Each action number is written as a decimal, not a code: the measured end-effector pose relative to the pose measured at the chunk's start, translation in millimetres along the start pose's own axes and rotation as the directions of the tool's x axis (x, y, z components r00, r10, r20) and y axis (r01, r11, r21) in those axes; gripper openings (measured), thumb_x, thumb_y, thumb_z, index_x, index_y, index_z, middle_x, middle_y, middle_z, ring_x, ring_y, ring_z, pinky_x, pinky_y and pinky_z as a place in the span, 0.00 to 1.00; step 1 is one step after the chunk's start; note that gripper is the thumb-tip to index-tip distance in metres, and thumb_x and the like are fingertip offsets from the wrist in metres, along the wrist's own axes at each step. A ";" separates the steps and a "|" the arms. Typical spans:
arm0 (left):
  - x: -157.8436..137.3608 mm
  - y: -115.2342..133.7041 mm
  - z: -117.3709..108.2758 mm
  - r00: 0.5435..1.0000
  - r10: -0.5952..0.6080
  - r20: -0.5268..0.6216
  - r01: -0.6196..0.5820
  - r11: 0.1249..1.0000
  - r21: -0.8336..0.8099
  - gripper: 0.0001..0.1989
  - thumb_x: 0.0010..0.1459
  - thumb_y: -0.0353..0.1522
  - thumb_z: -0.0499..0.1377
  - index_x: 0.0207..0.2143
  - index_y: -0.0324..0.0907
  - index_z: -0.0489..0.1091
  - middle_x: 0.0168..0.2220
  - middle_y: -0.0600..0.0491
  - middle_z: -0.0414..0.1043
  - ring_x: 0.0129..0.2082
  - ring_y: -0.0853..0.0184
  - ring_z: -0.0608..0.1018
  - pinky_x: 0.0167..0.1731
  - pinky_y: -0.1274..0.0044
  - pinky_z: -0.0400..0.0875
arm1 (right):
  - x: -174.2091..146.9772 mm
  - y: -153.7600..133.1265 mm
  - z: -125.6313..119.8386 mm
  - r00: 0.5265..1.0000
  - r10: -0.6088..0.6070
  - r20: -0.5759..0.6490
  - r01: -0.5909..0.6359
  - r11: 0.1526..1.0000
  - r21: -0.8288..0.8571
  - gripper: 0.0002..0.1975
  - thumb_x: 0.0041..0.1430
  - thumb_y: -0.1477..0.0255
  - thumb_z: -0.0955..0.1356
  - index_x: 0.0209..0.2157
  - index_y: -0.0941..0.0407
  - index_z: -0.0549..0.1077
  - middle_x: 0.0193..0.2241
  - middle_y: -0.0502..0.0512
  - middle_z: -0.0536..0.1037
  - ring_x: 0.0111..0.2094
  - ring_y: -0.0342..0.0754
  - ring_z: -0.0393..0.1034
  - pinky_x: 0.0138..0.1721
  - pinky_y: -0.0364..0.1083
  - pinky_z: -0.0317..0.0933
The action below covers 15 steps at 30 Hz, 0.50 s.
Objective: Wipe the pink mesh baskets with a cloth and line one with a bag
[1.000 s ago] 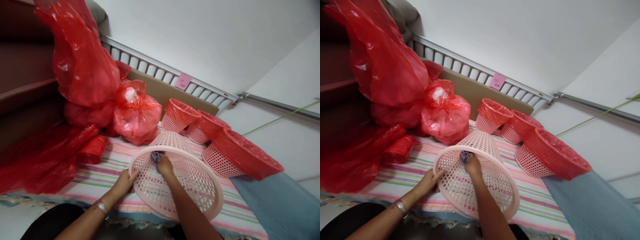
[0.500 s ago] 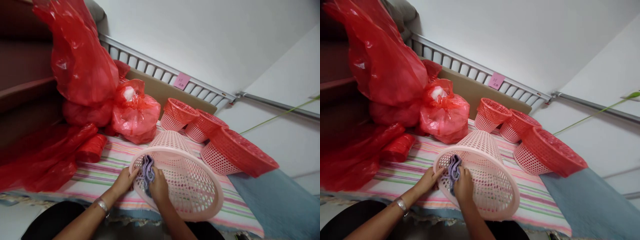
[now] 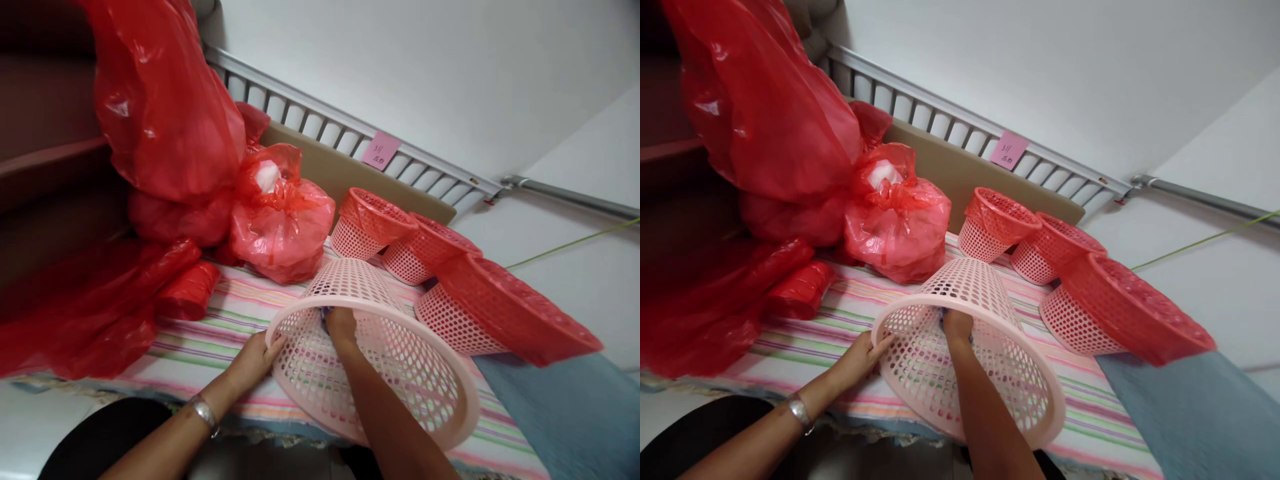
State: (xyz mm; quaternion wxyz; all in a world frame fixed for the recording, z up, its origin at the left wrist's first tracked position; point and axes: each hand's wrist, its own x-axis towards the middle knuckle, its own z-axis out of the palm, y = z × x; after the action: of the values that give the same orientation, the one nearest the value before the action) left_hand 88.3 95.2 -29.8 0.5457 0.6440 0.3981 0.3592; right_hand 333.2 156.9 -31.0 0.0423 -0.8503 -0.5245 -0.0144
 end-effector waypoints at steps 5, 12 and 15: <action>1.4 -0.9 2.1 0.999 -0.003 -0.044 0.003 1.000 0.000 0.21 0.58 0.44 0.49 0.32 0.36 0.73 0.27 0.49 0.77 0.34 0.59 0.76 0.34 0.75 0.69 | -21.2 -1.9 2.5 1.000 -0.001 -0.010 0.001 0.999 0.040 0.20 0.57 0.76 0.57 0.51 0.56 0.67 0.43 0.60 0.74 0.44 0.51 0.69 0.42 0.45 0.59; -0.9 -1.2 3.4 0.997 -0.045 -0.058 0.043 0.999 -0.028 0.21 0.56 0.45 0.51 0.30 0.37 0.73 0.15 0.53 0.69 0.26 0.61 0.75 0.28 0.75 0.68 | -105.8 -13.2 0.9 0.988 -0.150 -0.034 0.153 0.982 0.111 0.22 0.53 0.75 0.61 0.52 0.59 0.66 0.40 0.61 0.71 0.43 0.53 0.67 0.42 0.45 0.58; -1.7 -4.4 2.9 0.995 -0.059 -0.075 0.057 0.998 -0.025 0.20 0.56 0.46 0.51 0.28 0.38 0.71 0.14 0.55 0.67 0.23 0.63 0.73 0.26 0.76 0.67 | -134.1 -16.0 -3.0 0.979 -0.204 0.003 0.200 0.963 0.183 0.20 0.52 0.76 0.61 0.48 0.57 0.68 0.39 0.59 0.71 0.42 0.53 0.67 0.43 0.45 0.58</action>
State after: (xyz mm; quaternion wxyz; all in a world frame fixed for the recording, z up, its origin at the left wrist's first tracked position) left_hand 89.7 92.8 -34.6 0.5478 0.6117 0.4329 0.3718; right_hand 258.7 44.3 -36.3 0.1122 -0.7851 -0.6079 0.0385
